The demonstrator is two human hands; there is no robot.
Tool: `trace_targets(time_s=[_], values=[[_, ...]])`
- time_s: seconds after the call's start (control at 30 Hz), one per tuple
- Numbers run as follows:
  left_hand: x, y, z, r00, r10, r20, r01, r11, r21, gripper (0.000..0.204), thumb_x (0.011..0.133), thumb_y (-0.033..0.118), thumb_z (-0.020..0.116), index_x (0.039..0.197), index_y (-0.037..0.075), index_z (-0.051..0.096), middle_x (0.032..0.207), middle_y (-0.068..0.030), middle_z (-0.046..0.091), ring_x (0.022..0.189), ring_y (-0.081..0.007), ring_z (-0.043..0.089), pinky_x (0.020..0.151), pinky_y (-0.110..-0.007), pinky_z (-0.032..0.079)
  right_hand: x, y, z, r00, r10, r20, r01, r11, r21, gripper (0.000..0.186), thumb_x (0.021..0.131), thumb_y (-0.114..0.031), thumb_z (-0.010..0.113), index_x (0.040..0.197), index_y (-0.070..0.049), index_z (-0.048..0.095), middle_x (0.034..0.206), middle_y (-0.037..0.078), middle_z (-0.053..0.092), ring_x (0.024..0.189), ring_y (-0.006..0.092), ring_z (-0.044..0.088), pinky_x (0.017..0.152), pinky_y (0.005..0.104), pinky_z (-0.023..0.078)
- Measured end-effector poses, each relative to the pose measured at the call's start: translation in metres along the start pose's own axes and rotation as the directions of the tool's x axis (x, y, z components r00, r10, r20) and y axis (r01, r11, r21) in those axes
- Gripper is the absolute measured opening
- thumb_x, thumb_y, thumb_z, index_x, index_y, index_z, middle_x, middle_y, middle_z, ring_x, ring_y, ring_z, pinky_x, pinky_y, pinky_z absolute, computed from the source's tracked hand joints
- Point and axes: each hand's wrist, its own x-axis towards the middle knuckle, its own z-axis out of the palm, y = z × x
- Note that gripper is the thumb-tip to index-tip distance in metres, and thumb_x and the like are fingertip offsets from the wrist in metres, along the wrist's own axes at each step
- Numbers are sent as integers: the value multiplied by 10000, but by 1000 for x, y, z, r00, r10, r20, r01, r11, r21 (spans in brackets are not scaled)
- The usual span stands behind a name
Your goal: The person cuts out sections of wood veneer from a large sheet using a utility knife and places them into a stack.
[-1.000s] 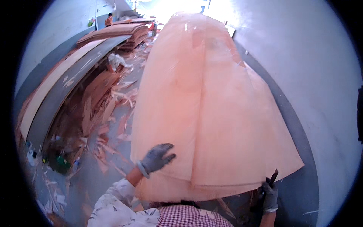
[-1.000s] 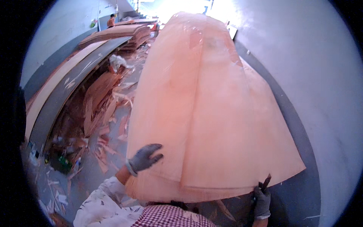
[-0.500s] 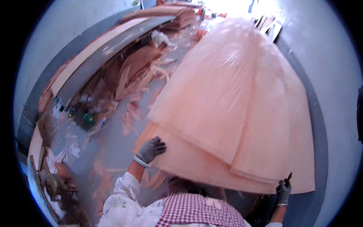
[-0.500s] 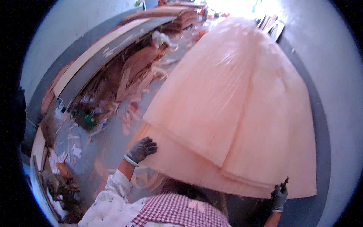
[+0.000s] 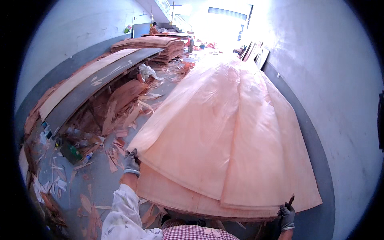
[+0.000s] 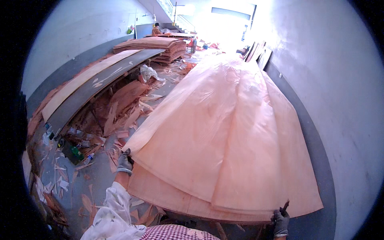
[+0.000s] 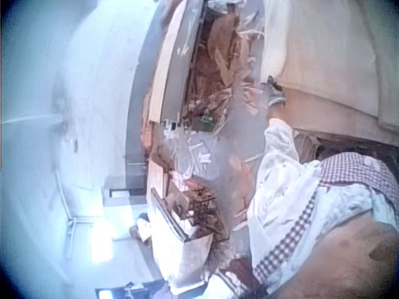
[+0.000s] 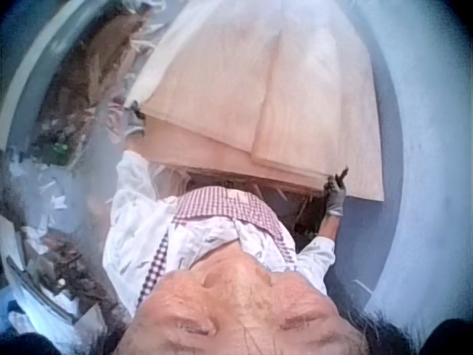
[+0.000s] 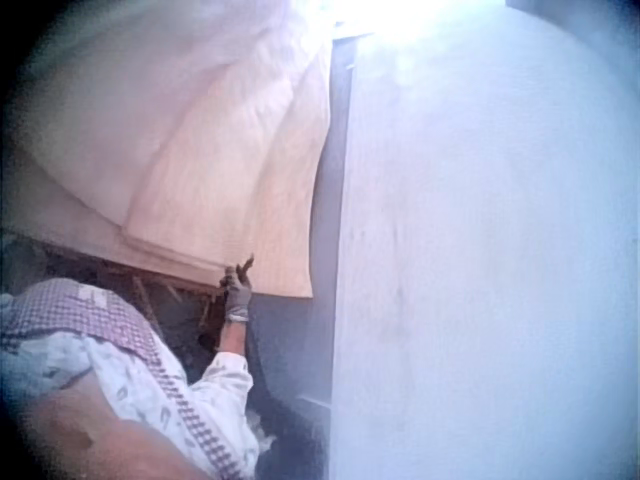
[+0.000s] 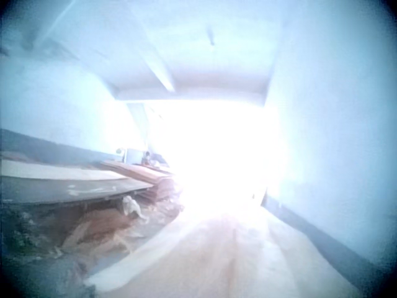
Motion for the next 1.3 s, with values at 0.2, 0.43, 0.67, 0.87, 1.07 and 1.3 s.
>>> trace_targets(time_s=[0.2, 0.43, 0.67, 0.87, 1.07, 1.3], values=[[-104, -4, -2, 979, 161, 121, -185, 958, 221, 288, 792, 5, 612, 1066, 80, 560, 829, 16, 606, 570, -68, 516, 401, -205, 357, 26, 26, -77, 993, -65, -97, 49, 985, -163, 321, 771, -59, 604, 1072, 6, 513, 543, 10, 480, 357, 102, 416, 303, 245, 315], [-114, -24, -78, 944, -327, 36, 326, 945, 11, 282, 835, 209, 599, 1102, 135, 546, 941, -13, 623, 751, -169, 616, 404, -275, 433, 28, 18, -97, 988, -120, -101, 88, 957, -276, 282, 772, -70, 597, 1036, -6, 518, 552, 8, 476, 357, 106, 416, 308, 251, 323], [-59, 13, -96, 951, -249, -186, 266, 961, 76, 86, 848, 227, 593, 900, 166, 564, 718, 6, 595, 570, -143, 585, 347, -253, 343, 26, 14, -75, 985, -153, -82, 126, 955, -267, 241, 751, -57, 636, 970, -18, 544, 563, 5, 486, 388, 105, 433, 335, 259, 338], [-64, -8, -124, 997, 48, -60, -30, 963, 269, 72, 849, 95, 553, 917, 118, 558, 645, 2, 558, 487, -118, 535, 344, -254, 362, 61, 69, -117, 977, -182, -108, 158, 968, -196, 282, 713, -11, 659, 981, -9, 571, 648, 21, 535, 417, 100, 445, 381, 246, 351], [-149, 0, -134, 934, -214, -285, 319, 859, 401, 237, 826, 124, 584, 1059, 100, 550, 696, -5, 570, 479, -133, 511, 371, -269, 394, 42, 68, -146, 953, -266, -146, 214, 930, -298, 309, 710, -27, 652, 1006, 7, 570, 743, 33, 561, 517, 103, 483, 448, 262, 389], [-150, 4, -97, 996, 58, -63, -22, 885, 464, 152, 776, 189, 635, 757, 57, 562, 587, 24, 465, 478, -89, 401, 432, -261, 327, 66, 48, -148, 949, -315, -17, 296, 909, -292, 194, 813, -88, 617, 994, -23, 589, 690, -19, 505, 496, 42, 338, 430, 213, 275]])
